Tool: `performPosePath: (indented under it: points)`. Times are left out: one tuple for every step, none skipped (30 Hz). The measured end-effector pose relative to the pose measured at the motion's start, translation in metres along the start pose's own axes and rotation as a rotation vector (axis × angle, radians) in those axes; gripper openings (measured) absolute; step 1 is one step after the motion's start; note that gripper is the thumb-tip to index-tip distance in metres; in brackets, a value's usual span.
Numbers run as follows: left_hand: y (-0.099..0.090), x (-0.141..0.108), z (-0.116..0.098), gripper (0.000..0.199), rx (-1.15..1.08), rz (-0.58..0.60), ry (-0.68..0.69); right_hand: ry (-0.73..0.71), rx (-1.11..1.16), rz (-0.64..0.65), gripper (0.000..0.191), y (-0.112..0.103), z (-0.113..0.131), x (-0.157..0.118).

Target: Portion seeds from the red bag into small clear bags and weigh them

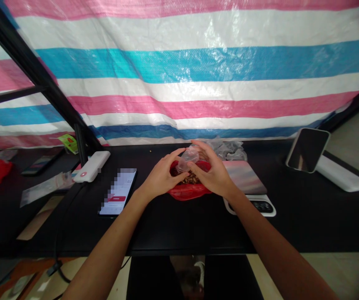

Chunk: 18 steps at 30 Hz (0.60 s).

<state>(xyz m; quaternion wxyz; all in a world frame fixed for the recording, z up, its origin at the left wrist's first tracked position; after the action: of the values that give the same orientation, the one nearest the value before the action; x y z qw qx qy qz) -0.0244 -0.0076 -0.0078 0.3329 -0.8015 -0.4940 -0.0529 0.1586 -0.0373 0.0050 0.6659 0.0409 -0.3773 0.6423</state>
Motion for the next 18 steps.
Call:
performPosePath:
  points:
    - [-0.001, 0.000, 0.000, 0.068, 0.020, -0.008, 0.010, -0.003, -0.010, -0.012, 0.055, -0.001, 0.001, 0.000]
    - [-0.001, 0.000, 0.000, 0.065, 0.038, -0.016, 0.019, -0.004, -0.024, -0.023, 0.051, -0.002, 0.001, 0.001]
    - [-0.002, 0.000, 0.000, 0.062, 0.054, -0.024, 0.026, -0.004, -0.040, -0.035, 0.047, -0.003, 0.001, 0.001]
    - [-0.003, 0.001, 0.000, 0.059, 0.069, -0.033, 0.033, -0.004, -0.057, -0.047, 0.044, -0.004, 0.001, 0.002]
    - [-0.004, 0.001, 0.000, 0.058, 0.084, -0.043, 0.041, -0.003, -0.073, -0.061, 0.041, -0.006, 0.000, 0.002]
    - [-0.005, 0.001, 0.000, 0.059, 0.101, -0.056, 0.048, -0.004, -0.093, -0.080, 0.039, -0.007, -0.001, 0.003]
    - [-0.006, 0.002, 0.000, 0.061, 0.122, -0.073, 0.051, -0.005, -0.121, -0.106, 0.036, -0.009, -0.003, 0.004]
    - [-0.007, 0.002, 0.000, 0.063, 0.149, -0.095, 0.048, -0.002, -0.157, -0.140, 0.031, -0.011, -0.005, 0.005]
    - [-0.009, 0.002, 0.000, 0.065, 0.181, -0.123, 0.037, 0.009, -0.193, -0.178, 0.027, -0.013, -0.009, 0.005]
    - [-0.011, 0.002, 0.001, 0.065, 0.221, -0.149, 0.020, 0.031, -0.217, -0.217, 0.024, -0.015, -0.012, 0.006]
    - [-0.014, 0.001, 0.002, 0.063, 0.267, -0.169, -0.002, 0.062, -0.226, -0.257, 0.022, -0.017, -0.017, 0.006]
    - [-0.016, 0.001, 0.003, 0.060, 0.316, -0.182, -0.025, 0.099, -0.220, -0.293, 0.020, -0.019, -0.021, 0.006]
    - [-0.019, 0.000, 0.004, 0.057, 0.363, -0.187, -0.049, 0.137, -0.204, -0.323, 0.020, -0.021, -0.026, 0.006]
    - [-0.022, -0.001, 0.006, 0.055, 0.398, -0.180, -0.077, 0.168, -0.183, -0.347, 0.019, -0.022, -0.030, 0.006]
    - [-0.025, -0.001, 0.008, 0.053, 0.419, -0.162, -0.109, 0.190, -0.166, -0.363, 0.019, -0.023, -0.033, 0.006]
    - [-0.027, -0.002, 0.011, 0.052, 0.423, -0.137, -0.144, 0.204, -0.159, -0.371, 0.019, -0.023, -0.035, 0.006]
    - [-0.029, -0.003, 0.015, 0.051, 0.410, -0.109, -0.177, 0.212, -0.167, -0.368, 0.020, -0.023, -0.037, 0.006]
    - [-0.030, -0.004, 0.018, 0.051, 0.384, -0.078, -0.201, 0.218, -0.193, -0.353, 0.021, -0.022, -0.038, 0.006]
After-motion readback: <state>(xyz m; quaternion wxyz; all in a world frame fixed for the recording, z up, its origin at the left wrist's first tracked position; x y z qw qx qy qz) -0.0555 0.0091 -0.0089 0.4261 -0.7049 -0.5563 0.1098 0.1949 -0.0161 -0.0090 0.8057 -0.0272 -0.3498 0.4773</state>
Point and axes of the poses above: each hand's wrist, its own x-axis towards the middle knuckle, its own y-axis out of the palm, z = x × y, the point moved 3 cm from there along x, towards the middle knuckle, and after that the axes turned 9 degrees about -x, right-handed, at the moved point
